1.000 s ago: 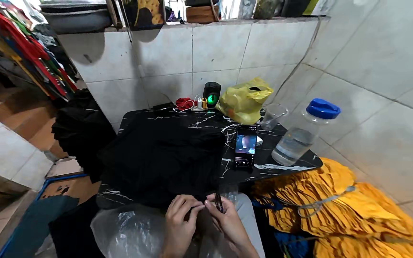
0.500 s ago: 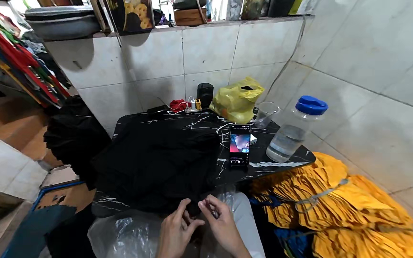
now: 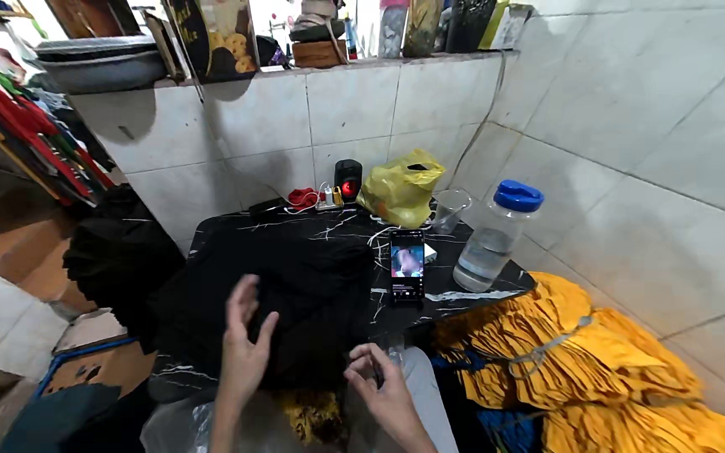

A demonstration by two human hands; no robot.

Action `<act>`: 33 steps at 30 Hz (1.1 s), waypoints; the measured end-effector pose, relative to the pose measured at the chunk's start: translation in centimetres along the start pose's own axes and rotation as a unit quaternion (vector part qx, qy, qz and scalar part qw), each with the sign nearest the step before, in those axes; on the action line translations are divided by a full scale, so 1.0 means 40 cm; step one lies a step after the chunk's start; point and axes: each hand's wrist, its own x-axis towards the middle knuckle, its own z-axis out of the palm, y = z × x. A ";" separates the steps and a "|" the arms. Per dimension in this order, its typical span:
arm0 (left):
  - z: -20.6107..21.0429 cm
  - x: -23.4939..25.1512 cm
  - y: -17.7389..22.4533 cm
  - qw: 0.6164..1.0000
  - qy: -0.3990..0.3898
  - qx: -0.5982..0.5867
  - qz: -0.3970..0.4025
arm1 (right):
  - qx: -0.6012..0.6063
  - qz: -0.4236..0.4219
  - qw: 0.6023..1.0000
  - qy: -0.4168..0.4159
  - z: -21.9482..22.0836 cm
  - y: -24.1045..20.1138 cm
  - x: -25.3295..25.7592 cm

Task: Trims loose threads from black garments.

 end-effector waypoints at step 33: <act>0.011 -0.297 -0.048 0.988 -0.022 0.139 0.062 | 0.060 0.091 0.987 -0.117 0.041 0.007 -0.084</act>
